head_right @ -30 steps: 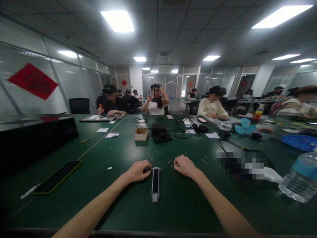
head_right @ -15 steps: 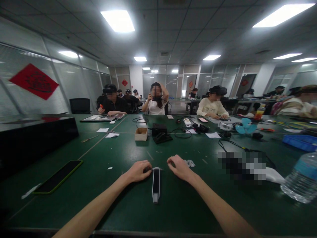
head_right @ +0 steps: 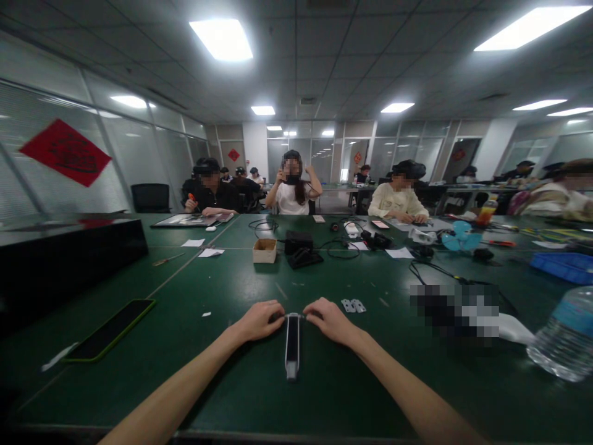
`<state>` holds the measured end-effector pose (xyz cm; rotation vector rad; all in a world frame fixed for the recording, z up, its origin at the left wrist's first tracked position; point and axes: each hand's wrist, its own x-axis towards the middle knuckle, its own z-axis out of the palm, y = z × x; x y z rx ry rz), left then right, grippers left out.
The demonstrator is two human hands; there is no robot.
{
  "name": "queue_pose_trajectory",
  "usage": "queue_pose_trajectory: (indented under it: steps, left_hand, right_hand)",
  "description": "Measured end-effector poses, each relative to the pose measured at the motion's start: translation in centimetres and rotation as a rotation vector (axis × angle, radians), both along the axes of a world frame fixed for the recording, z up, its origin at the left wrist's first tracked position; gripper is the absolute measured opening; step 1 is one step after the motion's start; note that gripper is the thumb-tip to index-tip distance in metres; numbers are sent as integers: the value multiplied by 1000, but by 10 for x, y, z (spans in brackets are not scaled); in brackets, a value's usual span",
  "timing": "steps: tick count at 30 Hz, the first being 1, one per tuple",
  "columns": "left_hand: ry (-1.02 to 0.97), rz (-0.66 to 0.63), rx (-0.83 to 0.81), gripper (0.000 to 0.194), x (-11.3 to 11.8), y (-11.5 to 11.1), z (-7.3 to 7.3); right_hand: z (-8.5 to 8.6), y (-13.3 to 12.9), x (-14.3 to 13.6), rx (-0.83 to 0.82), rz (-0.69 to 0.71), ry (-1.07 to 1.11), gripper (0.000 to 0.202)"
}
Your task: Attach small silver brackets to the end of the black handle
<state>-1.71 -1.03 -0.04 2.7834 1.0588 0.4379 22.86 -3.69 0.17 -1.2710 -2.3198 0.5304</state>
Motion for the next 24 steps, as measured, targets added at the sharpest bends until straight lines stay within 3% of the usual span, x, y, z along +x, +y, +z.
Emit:
queue_pose_trajectory:
  steps: [24]
  left_hand:
    - [-22,-18,-8,14,-1,0,0]
  right_hand:
    - [-10,2,-5,66,-13,91,15]
